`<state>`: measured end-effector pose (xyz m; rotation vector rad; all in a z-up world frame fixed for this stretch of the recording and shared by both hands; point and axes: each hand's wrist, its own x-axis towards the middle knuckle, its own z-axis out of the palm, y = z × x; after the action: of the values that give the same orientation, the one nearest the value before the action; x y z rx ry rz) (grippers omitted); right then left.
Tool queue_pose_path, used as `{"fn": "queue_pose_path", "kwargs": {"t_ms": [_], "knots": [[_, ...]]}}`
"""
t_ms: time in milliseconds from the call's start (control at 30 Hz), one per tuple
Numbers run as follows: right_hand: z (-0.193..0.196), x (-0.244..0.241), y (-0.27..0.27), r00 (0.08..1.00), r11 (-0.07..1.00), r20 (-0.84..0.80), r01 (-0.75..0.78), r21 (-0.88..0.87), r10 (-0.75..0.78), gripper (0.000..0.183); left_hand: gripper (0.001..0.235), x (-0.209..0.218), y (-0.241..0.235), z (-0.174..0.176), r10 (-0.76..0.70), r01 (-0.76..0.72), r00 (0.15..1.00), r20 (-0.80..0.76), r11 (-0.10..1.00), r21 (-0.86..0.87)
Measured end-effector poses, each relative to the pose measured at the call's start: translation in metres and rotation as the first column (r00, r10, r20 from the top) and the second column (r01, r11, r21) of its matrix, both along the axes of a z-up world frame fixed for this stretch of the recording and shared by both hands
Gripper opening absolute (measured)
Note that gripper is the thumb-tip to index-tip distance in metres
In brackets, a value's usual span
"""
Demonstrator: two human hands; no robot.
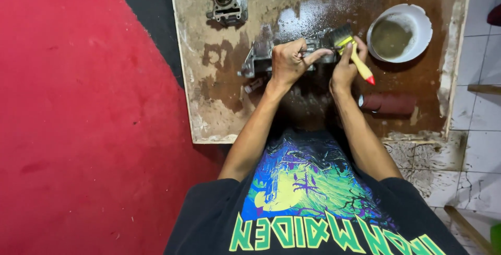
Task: Cleaning a motorcycle engine crankcase component using a brush and cleaning solution.
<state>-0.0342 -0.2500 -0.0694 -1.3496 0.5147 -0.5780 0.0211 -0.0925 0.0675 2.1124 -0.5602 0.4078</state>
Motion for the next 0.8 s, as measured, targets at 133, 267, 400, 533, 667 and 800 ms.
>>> {"fn": "queue_pose_path", "kwargs": {"t_ms": [133,267,400,533,667,800], "knots": [[0.008,0.037,0.011,1.000,0.996,0.015,-0.023,-0.089,0.024,0.028,0.056,0.013,0.019,0.009,-0.034,0.029,0.975,-0.218,0.999,-0.028],[0.014,0.071,0.029,0.991,0.968,0.031,-0.119,-0.222,0.129,0.028,0.057,0.015,0.038,0.011,-0.128,0.030,0.890,-0.437,0.974,-0.224],[0.016,0.095,0.047,0.975,0.957,0.089,-0.180,-0.229,0.205,0.029,0.053,0.012,0.044,0.017,-0.073,-0.068,0.888,-0.455,0.956,-0.286],[0.015,0.100,0.042,0.976,0.947,0.071,-0.182,-0.265,0.207,0.029,0.054,-0.006,0.037,0.015,-0.035,-0.091,0.919,-0.394,0.950,-0.299],[0.020,0.104,0.023,0.962,0.931,0.041,-0.249,-0.267,0.269,0.030,0.053,-0.028,0.015,0.002,-0.043,-0.079,0.950,-0.308,0.925,-0.372],[0.027,0.107,0.016,0.914,0.870,0.006,-0.385,-0.307,0.406,0.028,0.054,-0.042,0.006,-0.006,-0.115,-0.056,0.937,-0.331,0.883,-0.467]]}}
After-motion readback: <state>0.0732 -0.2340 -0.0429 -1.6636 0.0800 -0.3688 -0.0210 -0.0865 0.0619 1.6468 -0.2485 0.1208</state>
